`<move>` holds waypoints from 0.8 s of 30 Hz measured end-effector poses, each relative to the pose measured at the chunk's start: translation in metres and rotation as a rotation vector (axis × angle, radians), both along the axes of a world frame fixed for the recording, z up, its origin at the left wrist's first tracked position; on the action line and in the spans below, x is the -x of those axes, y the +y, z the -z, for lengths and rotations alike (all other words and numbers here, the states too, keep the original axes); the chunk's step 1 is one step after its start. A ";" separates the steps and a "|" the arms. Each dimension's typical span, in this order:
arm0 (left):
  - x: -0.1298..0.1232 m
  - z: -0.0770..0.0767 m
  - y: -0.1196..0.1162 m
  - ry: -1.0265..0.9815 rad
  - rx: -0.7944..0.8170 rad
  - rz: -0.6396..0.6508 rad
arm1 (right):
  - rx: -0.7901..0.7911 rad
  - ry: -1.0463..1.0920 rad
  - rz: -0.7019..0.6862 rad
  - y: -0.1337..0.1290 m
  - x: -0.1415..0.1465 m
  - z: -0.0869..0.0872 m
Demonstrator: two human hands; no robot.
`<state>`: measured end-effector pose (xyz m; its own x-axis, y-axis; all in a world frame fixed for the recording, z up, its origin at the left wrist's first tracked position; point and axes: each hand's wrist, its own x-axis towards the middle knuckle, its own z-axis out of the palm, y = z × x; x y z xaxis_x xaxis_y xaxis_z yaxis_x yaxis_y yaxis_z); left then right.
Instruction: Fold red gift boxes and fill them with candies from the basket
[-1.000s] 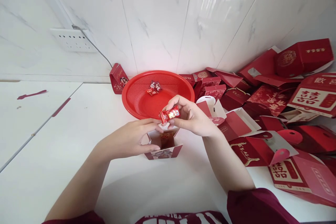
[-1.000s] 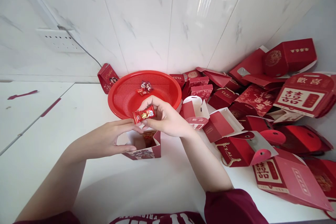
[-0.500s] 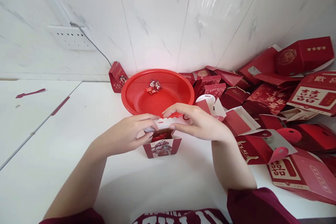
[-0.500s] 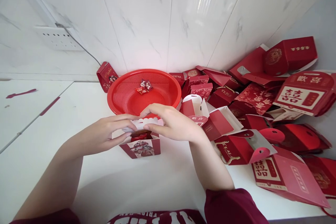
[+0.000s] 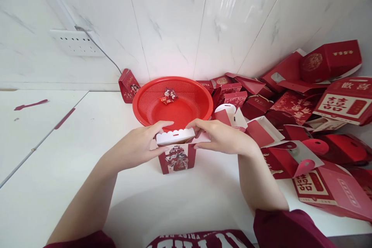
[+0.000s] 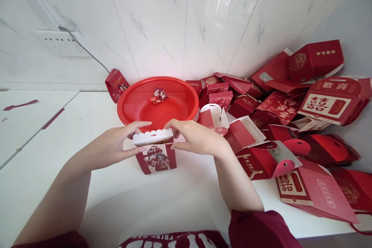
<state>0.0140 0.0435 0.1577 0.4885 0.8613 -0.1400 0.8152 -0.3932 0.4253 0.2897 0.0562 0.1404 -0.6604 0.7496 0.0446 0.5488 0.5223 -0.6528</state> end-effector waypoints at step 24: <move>-0.005 -0.002 0.001 -0.100 0.121 0.202 | 0.026 0.035 -0.168 0.003 0.011 0.005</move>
